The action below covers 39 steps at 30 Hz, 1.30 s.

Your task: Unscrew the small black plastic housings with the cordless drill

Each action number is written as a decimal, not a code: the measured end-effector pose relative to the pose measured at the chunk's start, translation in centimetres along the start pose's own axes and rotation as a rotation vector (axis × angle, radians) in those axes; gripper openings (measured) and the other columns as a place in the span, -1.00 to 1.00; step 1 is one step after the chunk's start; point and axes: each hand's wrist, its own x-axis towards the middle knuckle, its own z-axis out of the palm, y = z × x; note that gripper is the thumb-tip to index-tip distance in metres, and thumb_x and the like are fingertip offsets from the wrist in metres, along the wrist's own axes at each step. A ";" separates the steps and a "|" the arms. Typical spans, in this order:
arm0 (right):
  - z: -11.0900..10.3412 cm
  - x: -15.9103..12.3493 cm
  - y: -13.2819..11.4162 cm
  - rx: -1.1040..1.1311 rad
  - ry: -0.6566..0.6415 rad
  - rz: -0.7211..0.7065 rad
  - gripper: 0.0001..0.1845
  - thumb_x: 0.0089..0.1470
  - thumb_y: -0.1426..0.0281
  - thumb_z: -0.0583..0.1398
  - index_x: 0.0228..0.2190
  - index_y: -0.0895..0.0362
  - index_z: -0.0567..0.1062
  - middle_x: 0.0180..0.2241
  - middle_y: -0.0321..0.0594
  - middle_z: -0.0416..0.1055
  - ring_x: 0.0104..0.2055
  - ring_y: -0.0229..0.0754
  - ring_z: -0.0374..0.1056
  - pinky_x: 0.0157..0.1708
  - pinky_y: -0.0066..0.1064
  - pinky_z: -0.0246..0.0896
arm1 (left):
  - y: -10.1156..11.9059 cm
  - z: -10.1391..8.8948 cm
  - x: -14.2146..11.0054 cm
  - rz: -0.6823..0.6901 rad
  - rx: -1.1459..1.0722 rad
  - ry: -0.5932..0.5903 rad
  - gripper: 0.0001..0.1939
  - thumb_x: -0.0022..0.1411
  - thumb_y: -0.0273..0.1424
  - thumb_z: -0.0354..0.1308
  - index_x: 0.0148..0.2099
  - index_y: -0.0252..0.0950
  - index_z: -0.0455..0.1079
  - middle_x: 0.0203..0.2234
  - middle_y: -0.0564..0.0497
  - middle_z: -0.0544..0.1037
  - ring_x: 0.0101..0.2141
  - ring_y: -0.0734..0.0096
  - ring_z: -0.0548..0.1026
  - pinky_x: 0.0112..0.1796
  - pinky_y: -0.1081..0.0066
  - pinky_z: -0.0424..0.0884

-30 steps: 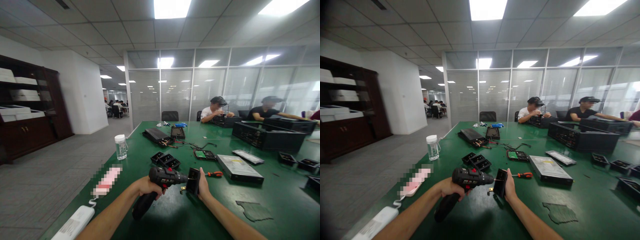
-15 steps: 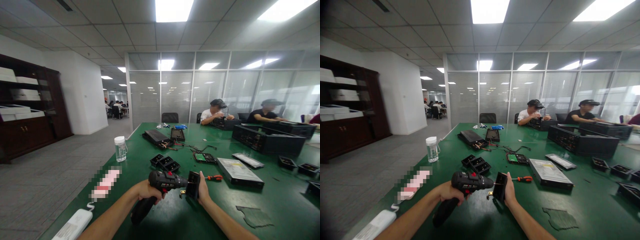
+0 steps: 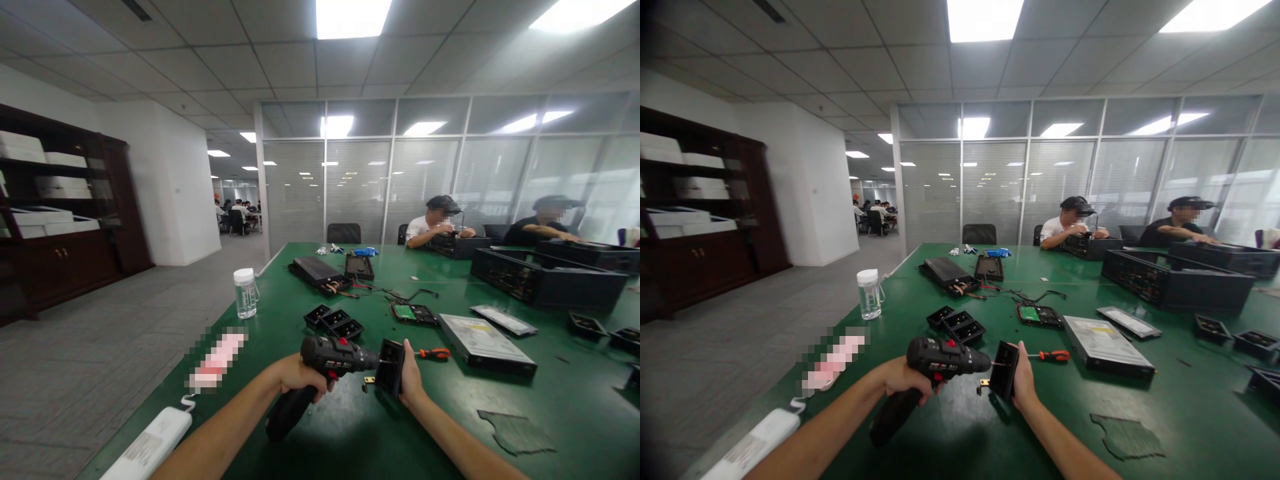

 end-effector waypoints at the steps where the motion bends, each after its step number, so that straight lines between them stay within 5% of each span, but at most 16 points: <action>1: 0.0 0.0 0.0 -0.004 0.001 0.004 -0.51 -0.16 -0.05 0.08 -0.43 0.13 0.41 -0.61 -0.29 0.37 -0.55 -0.14 0.31 -0.50 -0.34 0.19 | -0.1 -0.1 0.1 0.002 -0.008 -0.005 -0.80 -0.27 -0.53 0.11 -0.44 -0.39 0.37 -0.57 0.06 0.39 -0.62 0.55 0.32 -0.61 0.51 0.22; 39: 0.3 -0.2 -0.3 -0.005 0.006 0.036 -0.52 -0.17 -0.05 0.08 -0.45 0.12 0.40 -0.62 -0.29 0.37 -0.57 -0.13 0.31 -0.54 -0.33 0.19 | 0.0 -0.1 0.2 -0.023 -0.038 -0.022 -0.76 -0.27 -0.54 0.11 -0.39 -0.39 0.38 -0.54 0.06 0.40 -0.62 0.58 0.31 -0.61 0.51 0.22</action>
